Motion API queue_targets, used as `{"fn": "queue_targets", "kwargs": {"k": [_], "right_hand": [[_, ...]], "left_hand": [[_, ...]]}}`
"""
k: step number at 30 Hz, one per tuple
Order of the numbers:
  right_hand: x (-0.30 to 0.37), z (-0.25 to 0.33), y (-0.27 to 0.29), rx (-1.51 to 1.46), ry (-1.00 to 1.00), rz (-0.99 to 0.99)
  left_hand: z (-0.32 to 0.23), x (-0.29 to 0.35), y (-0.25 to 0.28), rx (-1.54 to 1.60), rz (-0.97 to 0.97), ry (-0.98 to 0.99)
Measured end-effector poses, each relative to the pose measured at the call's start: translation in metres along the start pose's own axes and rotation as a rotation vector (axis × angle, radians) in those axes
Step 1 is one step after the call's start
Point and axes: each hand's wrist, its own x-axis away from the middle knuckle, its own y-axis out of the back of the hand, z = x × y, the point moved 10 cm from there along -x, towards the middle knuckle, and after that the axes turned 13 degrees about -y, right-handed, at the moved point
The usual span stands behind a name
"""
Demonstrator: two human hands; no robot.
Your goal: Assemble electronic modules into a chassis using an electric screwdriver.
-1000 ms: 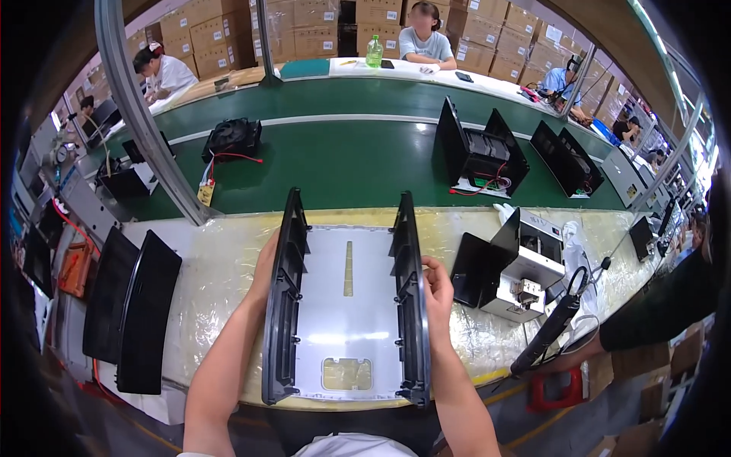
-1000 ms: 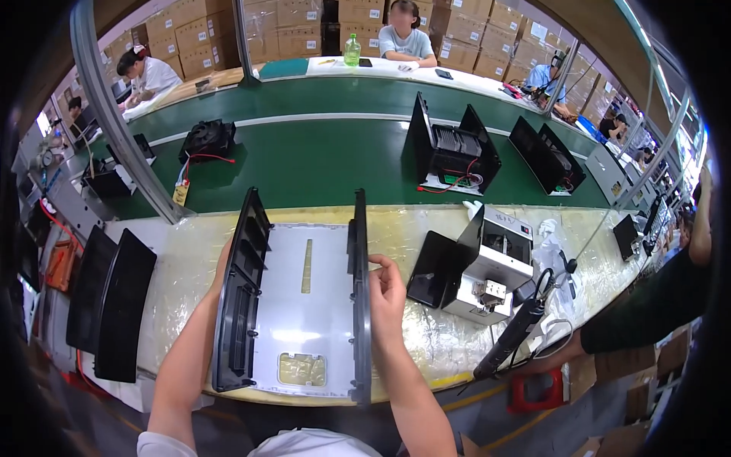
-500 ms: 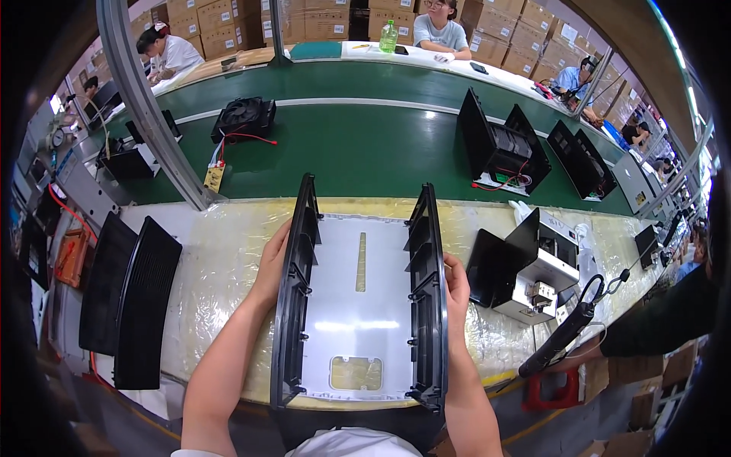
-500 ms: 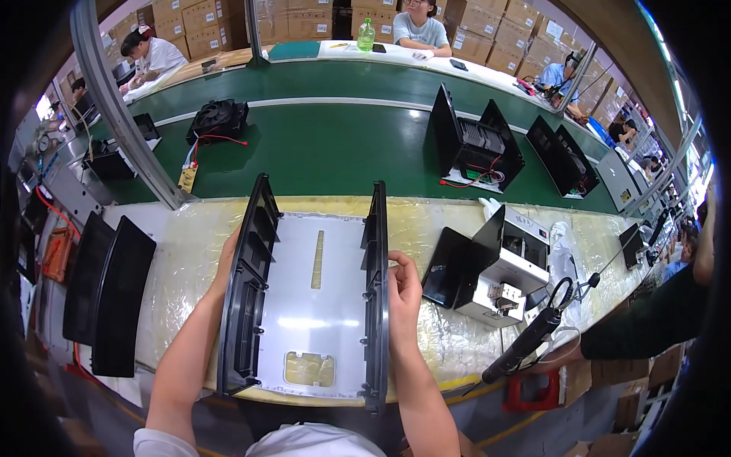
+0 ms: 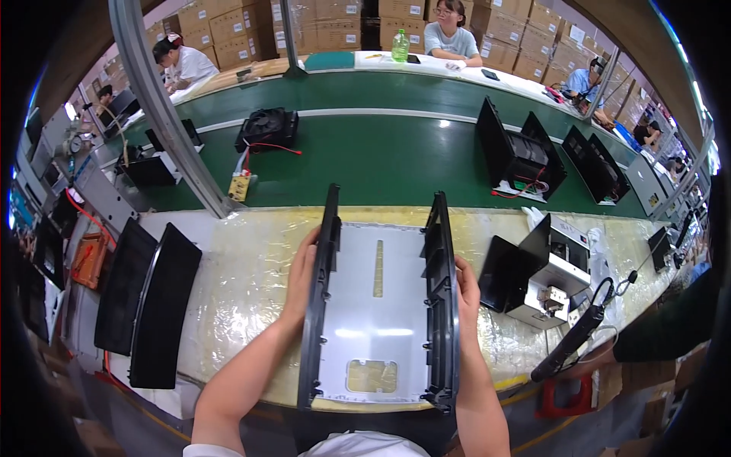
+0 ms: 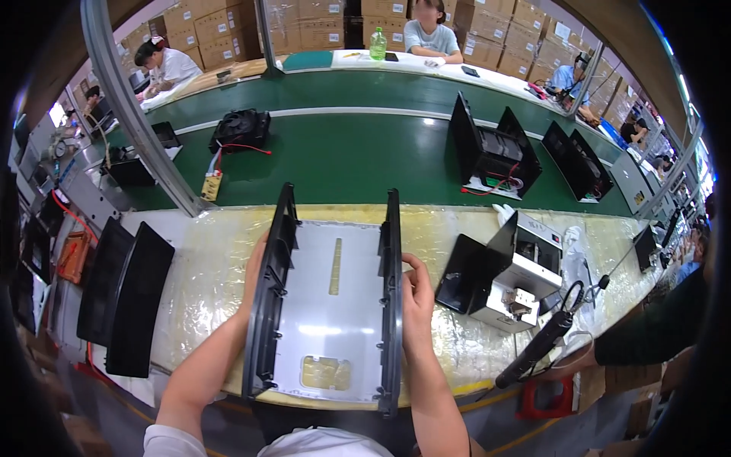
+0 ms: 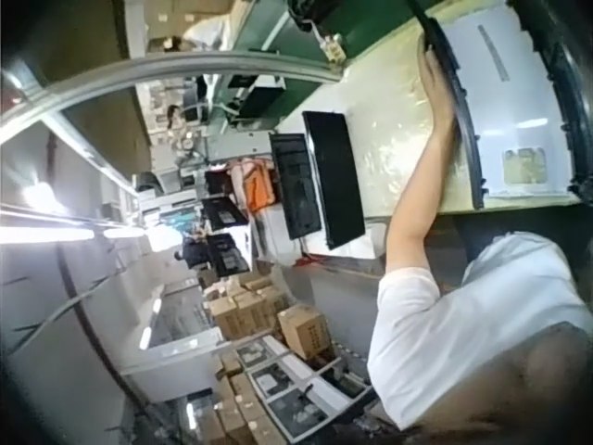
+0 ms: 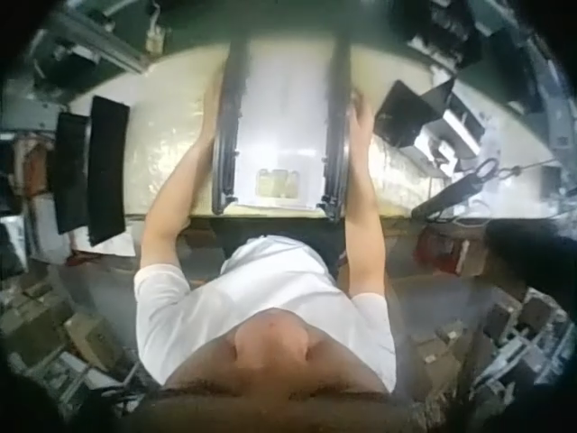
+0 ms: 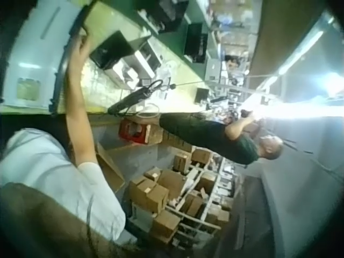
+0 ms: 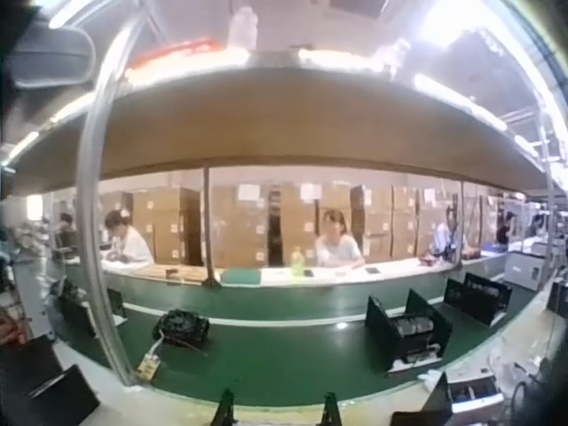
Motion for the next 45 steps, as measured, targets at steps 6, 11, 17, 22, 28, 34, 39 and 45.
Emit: {"fn": "queue_targets", "kwargs": {"k": [6, 11, 17, 22, 28, 34, 39, 45], "right_hand": [[-0.009, 0.002, -0.005, 0.005, -0.018, 0.041], [0.000, 0.010, 0.010, -0.085, -0.045, -0.053], [0.036, 0.034, 0.022, 0.017, 0.012, -0.182], [0.067, 0.040, 0.019, -0.021, 0.009, -0.210], [0.095, 0.057, 0.020, -0.017, -0.019, -0.284], [0.091, 0.053, 0.021, 0.000, -0.012, -0.285], [0.074, 0.050, -0.001, -0.024, 0.056, -0.203], [0.055, 0.075, 0.012, -0.043, 0.359, -0.237]], "left_hand": [[0.020, 0.010, 0.009, 0.039, -0.107, 0.049], [0.007, -0.035, 0.024, -0.185, -0.088, 0.088], [-0.014, -0.182, 0.096, -0.913, -0.257, -0.484], [0.017, -0.254, 0.149, -1.415, -0.328, -0.296], [0.037, -0.279, 0.188, -1.540, -0.317, 0.116], [0.028, -0.270, 0.184, -1.238, -0.347, 0.111], [0.050, -0.281, 0.236, 0.274, -0.405, 0.051], [-0.074, -0.261, 0.139, 0.576, -0.361, -0.033]]}}
